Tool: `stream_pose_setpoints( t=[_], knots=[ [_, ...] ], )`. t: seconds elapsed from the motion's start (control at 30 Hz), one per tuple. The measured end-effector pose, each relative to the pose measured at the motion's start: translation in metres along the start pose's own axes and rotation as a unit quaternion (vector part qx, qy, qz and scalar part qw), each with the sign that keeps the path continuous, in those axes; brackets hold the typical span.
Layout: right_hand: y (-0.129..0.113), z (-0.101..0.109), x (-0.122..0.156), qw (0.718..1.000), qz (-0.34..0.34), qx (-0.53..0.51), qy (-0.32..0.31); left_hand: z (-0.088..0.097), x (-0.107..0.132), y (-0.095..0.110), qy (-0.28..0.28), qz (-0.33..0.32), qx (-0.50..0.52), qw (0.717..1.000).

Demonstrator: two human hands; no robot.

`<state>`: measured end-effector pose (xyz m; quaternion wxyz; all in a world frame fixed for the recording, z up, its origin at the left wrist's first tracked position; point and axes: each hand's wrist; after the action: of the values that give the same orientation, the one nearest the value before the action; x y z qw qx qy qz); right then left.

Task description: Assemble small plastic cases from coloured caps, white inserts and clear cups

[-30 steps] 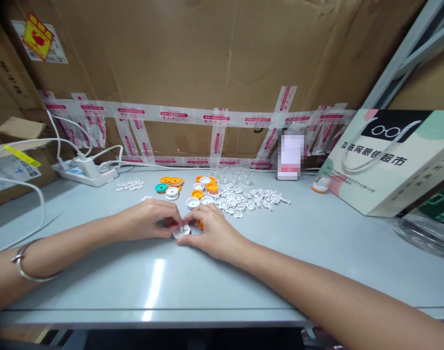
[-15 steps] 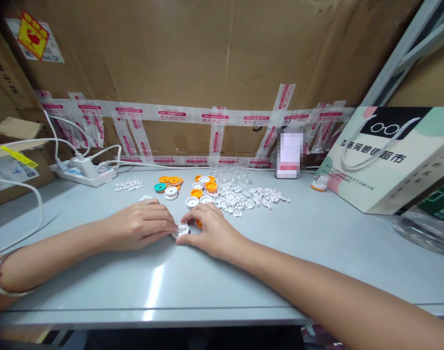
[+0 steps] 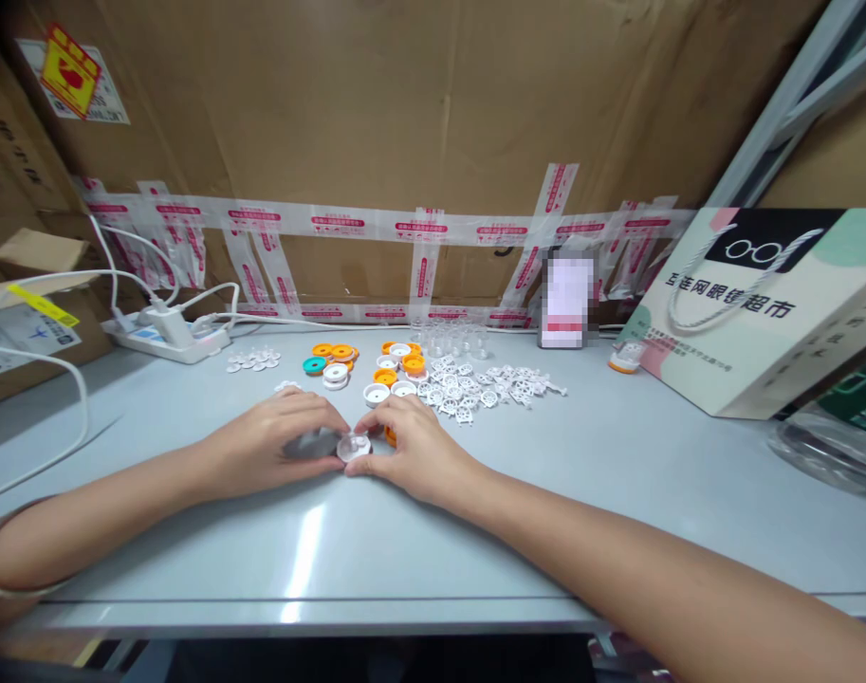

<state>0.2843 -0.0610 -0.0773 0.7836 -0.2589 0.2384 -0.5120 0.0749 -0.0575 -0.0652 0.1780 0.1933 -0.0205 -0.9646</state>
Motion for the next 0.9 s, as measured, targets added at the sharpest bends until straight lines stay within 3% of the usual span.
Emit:
stream_pose_setpoints(
  t=[0.4,0.7,0.9],
  knots=[
    [-0.001,-0.002,-0.001,0.999,-0.015,-0.035,0.006,-0.008,-0.005,0.002,0.058,0.133,0.176,0.974],
    [-0.004,0.001,-0.001,0.997,-0.017,-0.076,-0.027,-0.011,-0.007,0.002,0.074,0.129,0.238,0.960],
    [-0.002,0.014,-0.003,0.995,0.010,-0.056,-0.086,-0.014,-0.004,0.000,0.094,0.128,0.287,0.945]
  ],
)
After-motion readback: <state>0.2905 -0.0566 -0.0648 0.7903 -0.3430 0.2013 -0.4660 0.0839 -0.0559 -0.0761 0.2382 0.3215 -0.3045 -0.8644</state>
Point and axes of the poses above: each hand's wrist, its own x-axis away from the middle knuckle, its own z-axis out of the back of the hand, y = z × x, and after that the axes turned 13 degrees about -z, right-handed
